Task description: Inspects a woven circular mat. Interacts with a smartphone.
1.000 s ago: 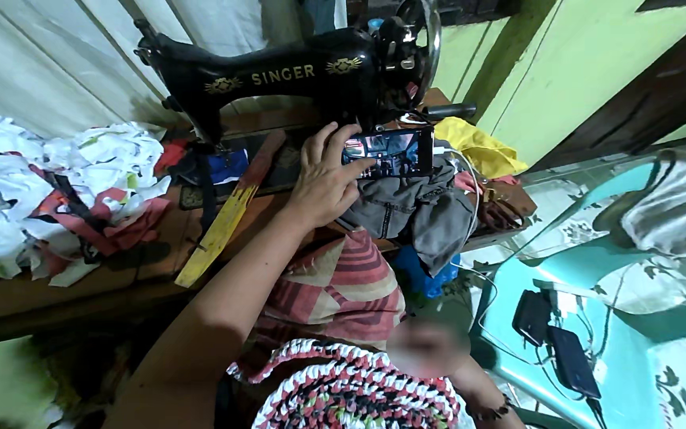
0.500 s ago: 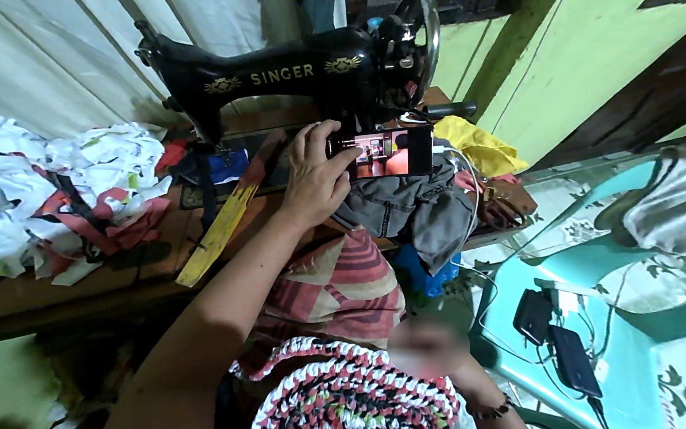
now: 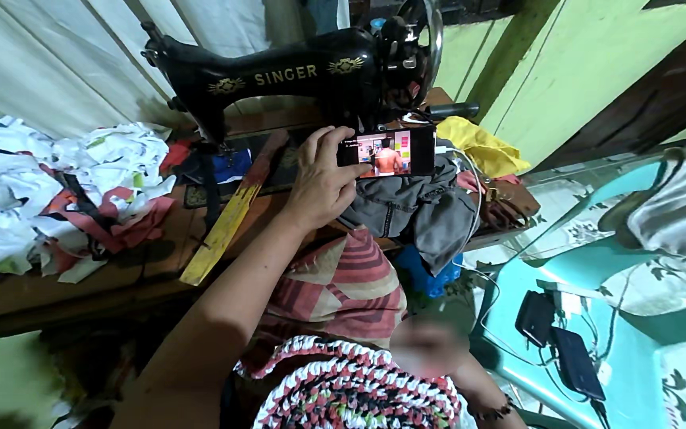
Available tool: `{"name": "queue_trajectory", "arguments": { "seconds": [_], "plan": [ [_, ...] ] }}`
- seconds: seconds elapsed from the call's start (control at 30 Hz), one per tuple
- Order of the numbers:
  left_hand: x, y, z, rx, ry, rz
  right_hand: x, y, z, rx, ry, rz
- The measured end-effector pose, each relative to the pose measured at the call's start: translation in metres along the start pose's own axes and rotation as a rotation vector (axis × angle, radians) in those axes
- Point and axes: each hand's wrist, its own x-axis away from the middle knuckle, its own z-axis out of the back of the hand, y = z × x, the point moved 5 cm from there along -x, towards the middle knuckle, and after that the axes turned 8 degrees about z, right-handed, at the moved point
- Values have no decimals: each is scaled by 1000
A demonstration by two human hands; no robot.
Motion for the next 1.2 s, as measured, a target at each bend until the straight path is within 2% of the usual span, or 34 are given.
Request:
{"name": "queue_trajectory", "arguments": {
  "seconds": [1.2],
  "plan": [
    [0, -1, -1, -5, -27, -6, 0, 0, 0, 16, 8, -5]
  ]
}}
